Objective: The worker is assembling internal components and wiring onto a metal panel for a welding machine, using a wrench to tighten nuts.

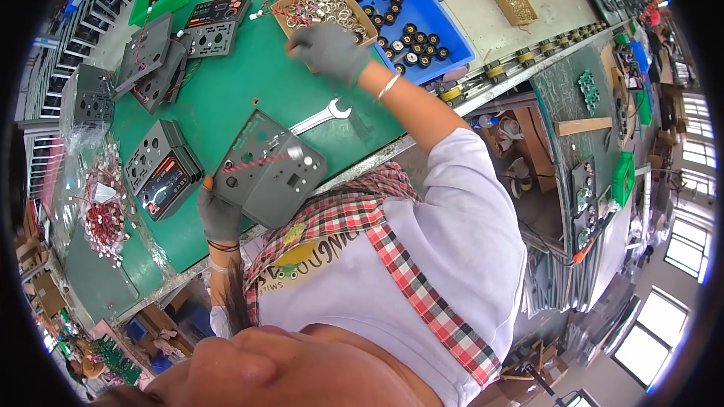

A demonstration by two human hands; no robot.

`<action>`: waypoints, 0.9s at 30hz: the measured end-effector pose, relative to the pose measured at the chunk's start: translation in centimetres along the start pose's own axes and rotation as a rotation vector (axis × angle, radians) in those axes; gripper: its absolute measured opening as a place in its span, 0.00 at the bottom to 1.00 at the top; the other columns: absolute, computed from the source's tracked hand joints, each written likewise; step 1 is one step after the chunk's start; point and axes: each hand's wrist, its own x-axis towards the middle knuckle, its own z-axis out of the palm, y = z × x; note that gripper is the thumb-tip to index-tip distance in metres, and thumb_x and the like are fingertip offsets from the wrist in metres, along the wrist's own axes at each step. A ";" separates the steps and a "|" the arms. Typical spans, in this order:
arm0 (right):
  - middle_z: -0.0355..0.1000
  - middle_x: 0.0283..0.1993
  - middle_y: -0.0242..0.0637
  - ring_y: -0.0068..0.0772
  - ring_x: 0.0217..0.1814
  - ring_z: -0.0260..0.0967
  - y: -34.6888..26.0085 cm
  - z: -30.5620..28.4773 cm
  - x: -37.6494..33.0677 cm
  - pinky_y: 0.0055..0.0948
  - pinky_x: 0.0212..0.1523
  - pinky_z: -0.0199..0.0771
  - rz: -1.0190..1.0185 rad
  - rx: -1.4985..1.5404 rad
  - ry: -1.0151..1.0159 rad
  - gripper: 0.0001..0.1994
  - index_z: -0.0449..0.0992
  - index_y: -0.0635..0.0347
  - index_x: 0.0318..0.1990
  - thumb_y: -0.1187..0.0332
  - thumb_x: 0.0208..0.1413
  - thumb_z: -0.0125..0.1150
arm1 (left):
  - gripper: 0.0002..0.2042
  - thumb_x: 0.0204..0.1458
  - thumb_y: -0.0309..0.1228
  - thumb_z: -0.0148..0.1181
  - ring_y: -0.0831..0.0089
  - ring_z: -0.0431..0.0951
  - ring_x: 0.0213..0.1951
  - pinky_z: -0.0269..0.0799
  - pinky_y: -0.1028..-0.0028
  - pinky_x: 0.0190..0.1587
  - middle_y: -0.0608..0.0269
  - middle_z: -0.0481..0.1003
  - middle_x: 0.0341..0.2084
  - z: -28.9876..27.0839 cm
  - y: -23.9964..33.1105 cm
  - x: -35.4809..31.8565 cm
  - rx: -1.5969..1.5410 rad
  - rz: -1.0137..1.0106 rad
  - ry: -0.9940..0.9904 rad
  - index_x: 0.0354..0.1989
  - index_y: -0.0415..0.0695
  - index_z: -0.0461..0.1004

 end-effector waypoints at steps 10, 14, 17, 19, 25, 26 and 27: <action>0.74 0.37 0.40 0.41 0.43 0.71 2.5 0.2 3.4 0.39 0.43 0.70 0.222 -0.482 -0.129 0.13 0.75 0.46 0.42 0.59 0.51 0.51 | 0.26 0.55 0.43 0.40 0.52 0.60 0.57 0.55 0.53 0.58 0.50 0.60 0.56 0.5 -2.3 2.0 -0.387 0.038 0.120 0.58 0.38 0.57; 0.73 0.34 0.38 0.34 0.35 0.71 2.8 -0.7 1.6 0.34 0.36 0.70 0.098 -0.183 0.194 0.10 0.74 0.56 0.37 0.64 0.49 0.53 | 0.26 0.55 0.43 0.40 0.52 0.60 0.57 0.55 0.53 0.58 0.50 0.60 0.57 0.8 -2.2 2.2 -0.392 0.043 0.121 0.58 0.38 0.57; 0.70 0.31 0.35 0.22 0.28 0.68 0.1 -0.7 0.1 0.24 0.29 0.71 0.211 0.480 0.156 0.10 0.71 0.62 0.40 0.70 0.50 0.51 | 0.26 0.55 0.43 0.41 0.53 0.60 0.57 0.55 0.53 0.58 0.51 0.60 0.57 0.9 -2.2 2.2 -0.356 0.075 0.083 0.58 0.39 0.57; 0.68 0.32 0.33 0.20 0.26 0.66 -2.3 -1.0 -1.4 0.19 0.27 0.71 0.175 0.950 0.045 0.12 0.67 0.64 0.44 0.74 0.51 0.45 | 0.26 0.55 0.43 0.41 0.53 0.60 0.57 0.56 0.53 0.58 0.51 0.60 0.57 1.6 -2.2 1.9 -0.354 0.076 0.080 0.58 0.39 0.57; 0.68 0.33 0.33 0.19 0.28 0.66 -3.0 0.7 -2.3 0.21 0.29 0.70 0.162 1.140 -0.146 0.13 0.67 0.65 0.48 0.71 0.56 0.45 | 0.25 0.55 0.43 0.43 0.54 0.61 0.57 0.57 0.53 0.57 0.52 0.61 0.56 2.4 -2.0 1.4 -0.335 0.102 0.057 0.57 0.39 0.58; 0.68 0.34 0.33 0.20 0.28 0.66 -3.6 0.6 -2.6 0.20 0.30 0.70 0.199 1.180 -0.146 0.15 0.66 0.66 0.49 0.69 0.57 0.46 | 0.25 0.55 0.43 0.43 0.54 0.61 0.57 0.57 0.53 0.57 0.52 0.61 0.56 2.6 -2.0 1.3 -0.342 0.108 0.061 0.57 0.39 0.58; 0.68 0.34 0.33 0.20 0.28 0.66 -4.1 0.6 -2.8 0.20 0.30 0.70 0.198 1.179 -0.151 0.15 0.66 0.66 0.49 0.69 0.57 0.46 | 0.25 0.55 0.43 0.43 0.54 0.61 0.57 0.57 0.53 0.57 0.52 0.61 0.56 2.6 -2.0 1.2 -0.344 0.112 0.063 0.57 0.39 0.58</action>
